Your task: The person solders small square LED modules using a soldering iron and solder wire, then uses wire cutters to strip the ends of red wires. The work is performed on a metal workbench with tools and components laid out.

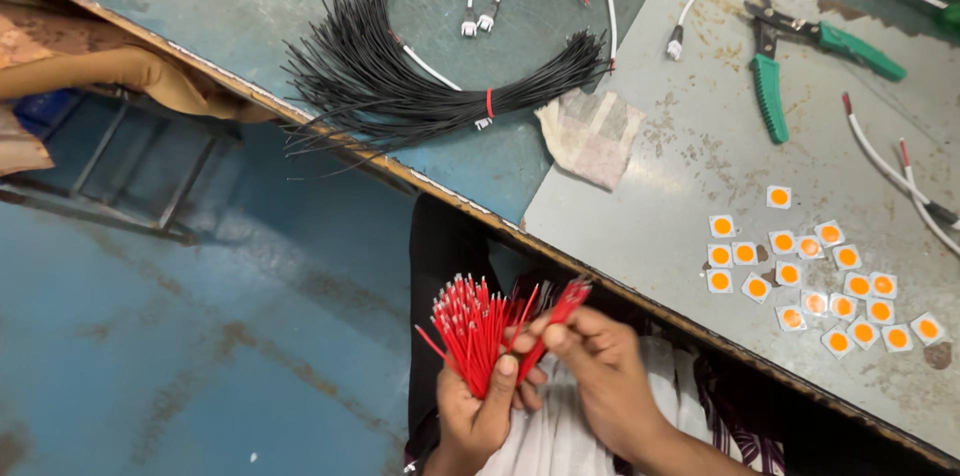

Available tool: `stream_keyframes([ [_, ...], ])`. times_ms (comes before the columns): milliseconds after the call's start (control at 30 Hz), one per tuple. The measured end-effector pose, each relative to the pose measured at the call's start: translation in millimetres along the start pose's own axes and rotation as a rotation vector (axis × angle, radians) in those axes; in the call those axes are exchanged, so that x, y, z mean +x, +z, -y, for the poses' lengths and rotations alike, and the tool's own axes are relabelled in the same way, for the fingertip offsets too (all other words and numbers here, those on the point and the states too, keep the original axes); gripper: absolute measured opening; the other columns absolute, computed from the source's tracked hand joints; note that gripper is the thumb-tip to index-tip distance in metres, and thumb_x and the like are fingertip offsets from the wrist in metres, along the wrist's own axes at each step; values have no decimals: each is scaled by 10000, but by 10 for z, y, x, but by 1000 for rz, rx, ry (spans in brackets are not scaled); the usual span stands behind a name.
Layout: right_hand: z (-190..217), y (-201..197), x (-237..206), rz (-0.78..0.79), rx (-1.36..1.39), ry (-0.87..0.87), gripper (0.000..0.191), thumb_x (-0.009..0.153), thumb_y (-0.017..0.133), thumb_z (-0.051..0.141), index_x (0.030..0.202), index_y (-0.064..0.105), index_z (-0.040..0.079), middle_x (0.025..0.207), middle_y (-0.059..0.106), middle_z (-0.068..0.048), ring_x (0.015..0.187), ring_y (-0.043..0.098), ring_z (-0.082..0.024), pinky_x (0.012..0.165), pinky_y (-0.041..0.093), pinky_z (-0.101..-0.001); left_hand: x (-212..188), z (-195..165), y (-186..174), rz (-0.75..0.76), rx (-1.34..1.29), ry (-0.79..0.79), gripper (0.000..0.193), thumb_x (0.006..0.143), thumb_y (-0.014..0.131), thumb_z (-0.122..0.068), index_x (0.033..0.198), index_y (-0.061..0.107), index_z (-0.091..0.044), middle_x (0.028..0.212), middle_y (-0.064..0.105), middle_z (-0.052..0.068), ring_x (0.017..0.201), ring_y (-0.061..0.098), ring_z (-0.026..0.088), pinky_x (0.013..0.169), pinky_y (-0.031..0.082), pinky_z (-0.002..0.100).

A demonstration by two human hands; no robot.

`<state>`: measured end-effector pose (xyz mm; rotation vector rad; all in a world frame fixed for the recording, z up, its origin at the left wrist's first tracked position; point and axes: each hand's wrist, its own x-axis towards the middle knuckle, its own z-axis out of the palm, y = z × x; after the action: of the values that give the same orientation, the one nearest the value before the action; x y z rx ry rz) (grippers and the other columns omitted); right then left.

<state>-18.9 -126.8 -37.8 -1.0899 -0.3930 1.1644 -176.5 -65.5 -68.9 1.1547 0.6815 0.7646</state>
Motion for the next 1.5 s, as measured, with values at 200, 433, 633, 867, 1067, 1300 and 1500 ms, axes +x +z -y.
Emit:
stream_keyframes([
  [200,1154,-390,-299,-124,529,-439,146,1139,660,213,1056,663,94,937,718,-41,898,682,-204,920,544,-418,-1,-431,-276,-1,377,127,322,983,627,-230,1175,647,28,751,776,96,560,763,142,531,614,285],
  [433,1399,-1055,-611,308,1094,-451,116,1104,653,168,1098,680,55,965,737,-97,898,696,-236,897,536,-456,400,-1894,-893,-256,1151,319,377,924,696,-326,1195,654,-67,785,767,92,681,769,203,641,581,354],
  [633,1477,-559,-598,404,1021,-289,133,1073,647,129,1135,696,22,988,754,-145,898,709,-263,878,529,-489,1662,-2690,-355,-6,1692,1015,307,992,737,-189,1191,594,-4,768,658,146,649,657,352,579,497,441],
  [867,1369,171,-353,164,195,-518,127,999,691,165,1047,757,68,1052,758,-144,1120,692,-317,1193,442,-551,1277,-2310,424,450,938,667,417,1004,617,-312,1286,615,-5,1073,713,202,966,686,344,835,540,420],
  [1067,1164,242,-285,279,-36,-379,154,939,766,181,1023,781,53,1434,604,-117,1318,537,-345,1133,436,-523,316,-1544,272,475,584,462,393,974,681,-270,1266,696,-8,958,761,110,848,763,190,769,602,285],
  [1300,453,18,-183,127,107,-201,444,929,734,44,1352,620,-25,1255,734,-245,1171,706,-330,1036,560,-459,104,-731,328,143,625,371,262,879,694,-88,1115,759,5,712,700,99,575,688,155,547,538,283],
  [1500,394,-309,-292,-114,6,-318,905,854,699,-79,1605,210,49,1253,707,-237,1061,742,-304,916,614,-425,329,-642,556,364,503,331,223,958,662,-74,1130,740,45,723,683,116,577,642,156,523,488,303],
])
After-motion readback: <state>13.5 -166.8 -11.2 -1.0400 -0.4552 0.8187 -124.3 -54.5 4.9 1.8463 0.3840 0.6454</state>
